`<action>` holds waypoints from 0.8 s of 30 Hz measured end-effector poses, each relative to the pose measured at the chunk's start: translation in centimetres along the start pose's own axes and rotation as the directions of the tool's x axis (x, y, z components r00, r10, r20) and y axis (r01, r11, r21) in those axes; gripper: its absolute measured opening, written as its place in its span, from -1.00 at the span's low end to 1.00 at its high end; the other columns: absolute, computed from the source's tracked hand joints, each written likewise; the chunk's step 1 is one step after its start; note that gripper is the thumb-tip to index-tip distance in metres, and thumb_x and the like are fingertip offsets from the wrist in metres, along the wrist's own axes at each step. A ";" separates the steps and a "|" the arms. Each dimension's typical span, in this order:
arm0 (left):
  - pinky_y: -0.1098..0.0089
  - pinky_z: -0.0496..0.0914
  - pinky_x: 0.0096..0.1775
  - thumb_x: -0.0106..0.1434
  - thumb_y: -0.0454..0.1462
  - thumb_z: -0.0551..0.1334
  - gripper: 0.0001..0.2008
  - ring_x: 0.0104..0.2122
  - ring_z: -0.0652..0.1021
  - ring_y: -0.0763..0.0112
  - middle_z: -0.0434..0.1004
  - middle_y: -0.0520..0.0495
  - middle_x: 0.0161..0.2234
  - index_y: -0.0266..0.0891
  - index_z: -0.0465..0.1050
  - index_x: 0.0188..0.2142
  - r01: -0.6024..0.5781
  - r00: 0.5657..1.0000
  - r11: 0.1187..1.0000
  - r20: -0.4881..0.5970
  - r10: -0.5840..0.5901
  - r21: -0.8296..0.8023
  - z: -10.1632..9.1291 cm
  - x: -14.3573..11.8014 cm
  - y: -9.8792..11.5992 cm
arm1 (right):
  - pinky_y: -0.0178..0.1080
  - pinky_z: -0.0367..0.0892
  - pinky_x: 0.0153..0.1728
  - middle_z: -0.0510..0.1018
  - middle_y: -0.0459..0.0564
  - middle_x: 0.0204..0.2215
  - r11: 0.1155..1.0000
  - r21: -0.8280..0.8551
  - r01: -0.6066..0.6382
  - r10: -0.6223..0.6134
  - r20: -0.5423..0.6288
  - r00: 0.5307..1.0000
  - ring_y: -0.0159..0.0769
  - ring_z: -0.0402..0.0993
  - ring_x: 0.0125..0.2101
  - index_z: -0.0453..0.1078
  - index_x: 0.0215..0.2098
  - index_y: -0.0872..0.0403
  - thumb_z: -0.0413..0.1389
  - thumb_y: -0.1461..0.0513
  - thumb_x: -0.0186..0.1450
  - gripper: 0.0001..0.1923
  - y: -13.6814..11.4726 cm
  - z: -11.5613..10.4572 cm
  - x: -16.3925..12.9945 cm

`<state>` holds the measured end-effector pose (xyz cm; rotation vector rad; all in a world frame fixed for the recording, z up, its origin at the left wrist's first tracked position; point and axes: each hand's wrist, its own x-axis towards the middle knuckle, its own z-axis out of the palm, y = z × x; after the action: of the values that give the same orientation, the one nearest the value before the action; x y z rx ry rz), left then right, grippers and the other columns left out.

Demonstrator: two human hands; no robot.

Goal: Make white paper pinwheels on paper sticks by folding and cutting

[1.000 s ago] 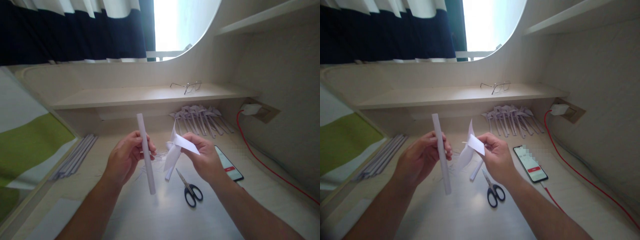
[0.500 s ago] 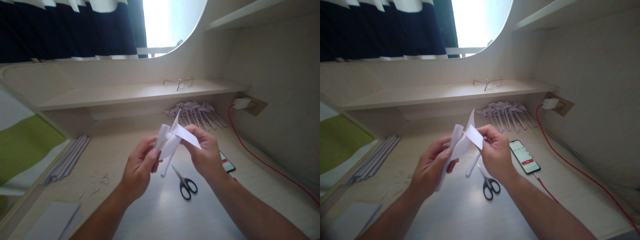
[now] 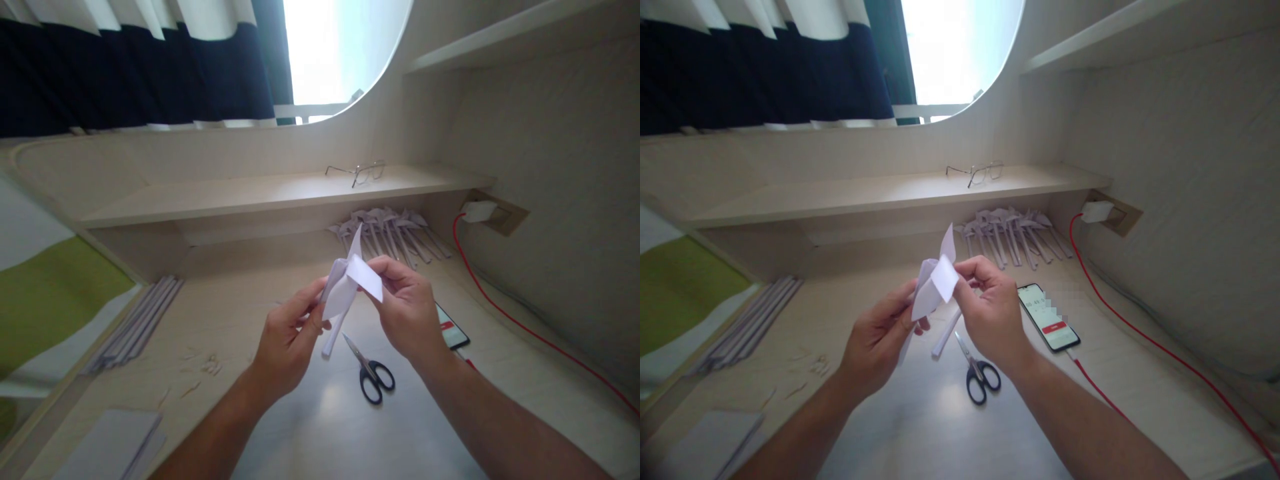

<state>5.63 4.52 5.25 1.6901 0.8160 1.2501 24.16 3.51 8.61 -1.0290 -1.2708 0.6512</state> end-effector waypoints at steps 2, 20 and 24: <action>0.38 0.53 -0.26 0.41 -0.18 0.26 -0.68 -0.34 0.61 0.40 0.65 -0.05 -0.24 -0.14 0.52 0.12 0.059 0.998 0.995 -0.016 -0.061 -0.074 0.1 0.5 -0.4 | -0.25 0.36 -0.28 0.60 -0.06 -0.36 0.999 0.020 -0.045 0.045 0.014 0.999 -0.30 0.49 -0.35 0.56 -0.23 0.06 0.28 0.07 0.33 -0.78 0.3 -0.1 0.4; 0.33 0.45 -0.28 -0.02 -0.18 0.47 -0.57 -0.29 0.61 0.25 0.64 -0.11 -0.28 -0.24 0.47 -0.16 0.320 0.884 0.866 -0.207 -0.419 -0.385 0.1 2.9 -5.8 | -0.32 0.17 -0.45 0.47 -0.16 -0.58 0.784 -0.612 -0.107 0.377 0.332 0.865 -0.38 0.39 -0.50 0.42 -0.47 0.07 0.08 0.01 0.46 -0.58 6.5 0.0 -4.5; 0.39 0.38 -0.33 -0.16 -0.29 0.44 -0.65 -0.36 0.54 0.33 0.57 -0.06 -0.38 -0.27 0.53 -0.31 0.306 0.865 0.904 -0.309 -0.395 -0.297 -1.4 5.3 -7.6 | -0.26 0.36 -0.34 0.53 -0.07 -0.51 0.676 -0.721 -0.154 0.430 0.216 0.877 -0.31 0.48 -0.45 0.48 -0.41 0.14 0.03 0.04 0.51 -0.55 9.8 -2.7 1.2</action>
<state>5.73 12.62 0.61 1.0658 1.0916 1.3535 28.38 8.04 0.48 -1.8352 -1.7645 0.6488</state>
